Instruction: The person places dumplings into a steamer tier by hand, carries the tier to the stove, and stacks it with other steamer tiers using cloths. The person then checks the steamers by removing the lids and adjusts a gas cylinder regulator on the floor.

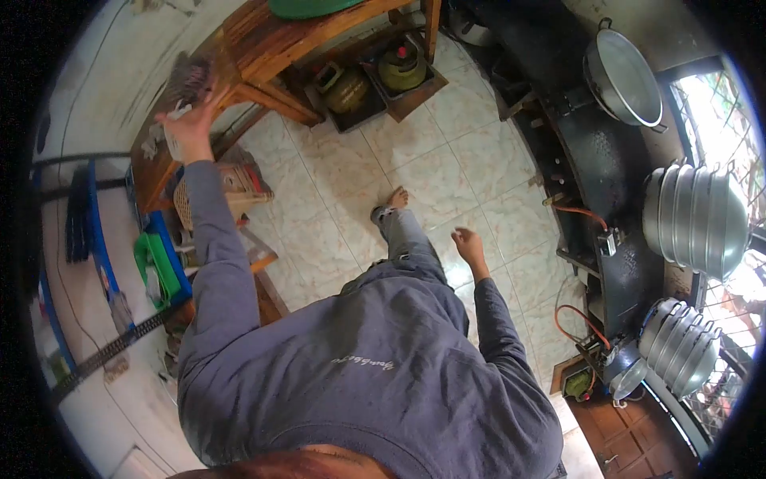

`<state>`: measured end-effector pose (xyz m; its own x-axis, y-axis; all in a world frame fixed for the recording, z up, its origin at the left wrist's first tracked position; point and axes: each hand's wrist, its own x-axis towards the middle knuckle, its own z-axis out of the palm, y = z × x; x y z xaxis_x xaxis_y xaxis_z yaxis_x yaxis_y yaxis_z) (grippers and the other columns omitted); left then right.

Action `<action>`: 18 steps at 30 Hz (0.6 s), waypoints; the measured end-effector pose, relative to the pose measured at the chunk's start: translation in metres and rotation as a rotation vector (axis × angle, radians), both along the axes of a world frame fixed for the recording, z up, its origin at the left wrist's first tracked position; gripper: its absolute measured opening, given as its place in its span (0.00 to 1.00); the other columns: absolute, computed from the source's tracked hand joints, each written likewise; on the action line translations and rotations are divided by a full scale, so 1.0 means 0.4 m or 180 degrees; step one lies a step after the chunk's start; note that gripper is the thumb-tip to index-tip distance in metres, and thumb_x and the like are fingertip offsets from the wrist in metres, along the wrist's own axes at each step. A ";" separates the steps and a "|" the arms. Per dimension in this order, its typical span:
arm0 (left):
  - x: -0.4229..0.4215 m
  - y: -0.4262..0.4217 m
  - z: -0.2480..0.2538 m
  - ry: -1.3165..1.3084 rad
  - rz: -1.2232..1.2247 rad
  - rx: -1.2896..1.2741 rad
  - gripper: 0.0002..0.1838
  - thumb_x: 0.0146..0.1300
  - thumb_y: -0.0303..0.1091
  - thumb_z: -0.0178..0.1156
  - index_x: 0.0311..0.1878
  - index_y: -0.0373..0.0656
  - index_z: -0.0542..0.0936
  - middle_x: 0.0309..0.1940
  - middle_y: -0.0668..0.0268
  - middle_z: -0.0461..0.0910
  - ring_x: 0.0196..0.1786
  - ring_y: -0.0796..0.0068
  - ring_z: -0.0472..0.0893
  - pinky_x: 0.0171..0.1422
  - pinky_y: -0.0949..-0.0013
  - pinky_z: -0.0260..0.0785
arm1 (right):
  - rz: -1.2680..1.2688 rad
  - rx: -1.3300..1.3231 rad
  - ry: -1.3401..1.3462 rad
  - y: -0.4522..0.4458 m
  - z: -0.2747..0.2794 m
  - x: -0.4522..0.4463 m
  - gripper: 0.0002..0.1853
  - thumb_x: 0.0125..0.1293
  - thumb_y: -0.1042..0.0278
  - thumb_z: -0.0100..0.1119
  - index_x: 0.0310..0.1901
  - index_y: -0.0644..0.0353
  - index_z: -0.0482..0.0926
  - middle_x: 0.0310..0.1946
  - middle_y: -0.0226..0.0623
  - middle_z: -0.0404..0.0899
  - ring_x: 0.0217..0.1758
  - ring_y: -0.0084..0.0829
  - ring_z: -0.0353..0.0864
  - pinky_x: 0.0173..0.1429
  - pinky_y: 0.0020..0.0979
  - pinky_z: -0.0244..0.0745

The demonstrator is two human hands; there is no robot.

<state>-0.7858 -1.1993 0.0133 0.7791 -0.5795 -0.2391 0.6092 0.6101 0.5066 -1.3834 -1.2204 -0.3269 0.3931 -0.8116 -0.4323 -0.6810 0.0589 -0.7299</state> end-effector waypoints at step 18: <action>0.575 -0.639 -1.386 -0.4794 -0.3580 0.4178 0.41 0.53 0.52 0.67 0.64 0.35 0.65 0.56 0.50 0.73 0.60 0.56 0.72 0.63 0.60 0.63 | -0.3810 0.2268 -0.0243 0.578 -0.044 0.530 0.16 0.67 0.63 0.52 0.51 0.64 0.77 0.35 0.37 0.82 0.32 0.23 0.79 0.35 0.24 0.73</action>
